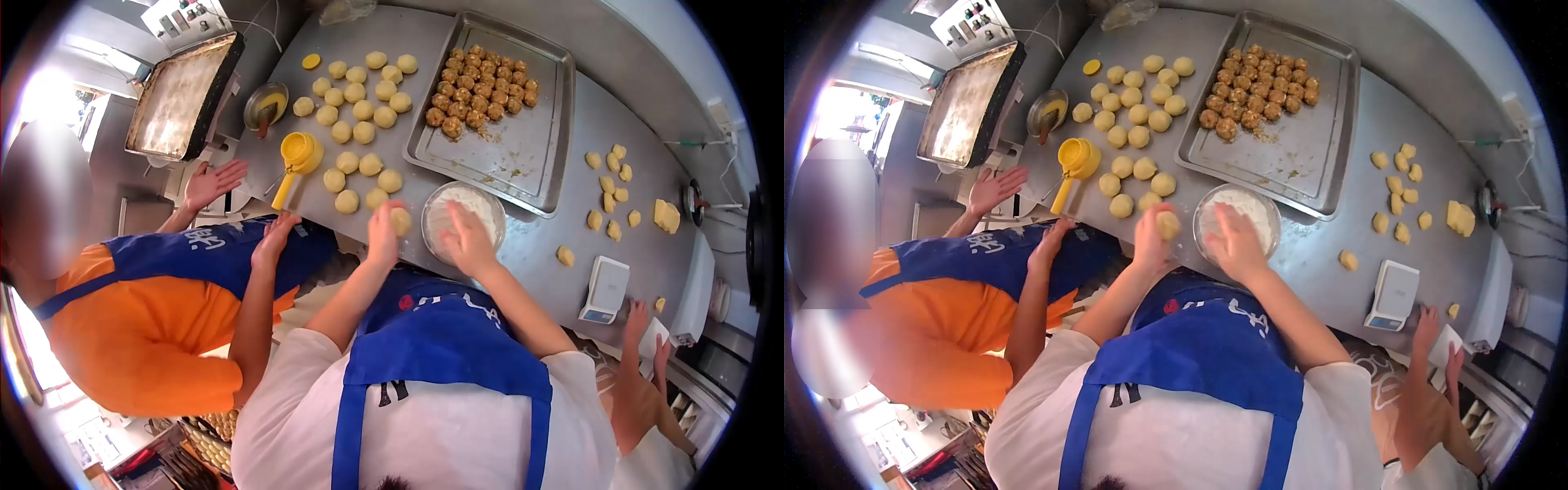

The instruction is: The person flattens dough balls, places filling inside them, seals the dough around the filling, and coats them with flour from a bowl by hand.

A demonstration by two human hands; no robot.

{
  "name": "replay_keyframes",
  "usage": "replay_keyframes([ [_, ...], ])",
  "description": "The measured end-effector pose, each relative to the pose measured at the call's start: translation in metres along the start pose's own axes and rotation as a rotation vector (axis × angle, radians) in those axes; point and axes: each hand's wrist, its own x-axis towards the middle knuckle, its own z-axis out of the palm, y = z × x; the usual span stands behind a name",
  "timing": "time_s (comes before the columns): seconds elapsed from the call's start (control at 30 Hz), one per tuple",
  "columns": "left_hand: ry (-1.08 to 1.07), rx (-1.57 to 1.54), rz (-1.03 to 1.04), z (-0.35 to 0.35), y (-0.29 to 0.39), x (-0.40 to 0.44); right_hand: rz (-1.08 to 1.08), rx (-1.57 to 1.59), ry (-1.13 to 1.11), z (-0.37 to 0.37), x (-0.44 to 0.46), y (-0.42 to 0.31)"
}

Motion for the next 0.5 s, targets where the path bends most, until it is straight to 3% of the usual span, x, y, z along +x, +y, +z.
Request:
replay_keyframes([
  [0.07, 0.241, 1.000, 0.705, -0.020, 0.010, -0.007, -0.056, -0.156, -0.052, -0.016, -0.032, 0.028],
  [0.1, 0.229, 1.004, 0.698, -0.028, 0.009, -0.007, -0.123, -0.312, -0.106, -0.021, -0.043, 0.039],
  [0.17, -0.037, 1.583, 1.118, -0.051, -0.003, -0.005, -0.159, -0.343, -0.234, -0.026, -0.059, 0.049],
  [0.2, -0.218, 1.826, 0.985, -0.054, -0.002, -0.008, -0.211, -0.373, -0.361, -0.029, -0.063, 0.049],
  [0.23, -0.247, 1.825, 0.993, -0.052, -0.002, -0.009, -0.190, -0.380, -0.349, -0.031, -0.063, 0.049],
  [0.3, -0.083, 1.913, 0.855, -0.039, 0.000, -0.011, -0.222, -0.357, -0.306, -0.029, -0.057, 0.047],
  [0.33, -0.018, 1.784, 0.816, -0.024, 0.004, -0.014, -0.194, -0.360, -0.298, -0.030, -0.055, 0.035],
  [0.4, -0.106, 1.156, 0.631, 0.018, 0.005, -0.017, -0.288, -0.194, -0.022, -0.037, -0.038, 0.011],
  [0.5, -0.445, -0.014, -0.134, 0.095, 0.008, -0.028, -0.393, -0.043, 0.058, -0.052, -0.021, -0.033],
])
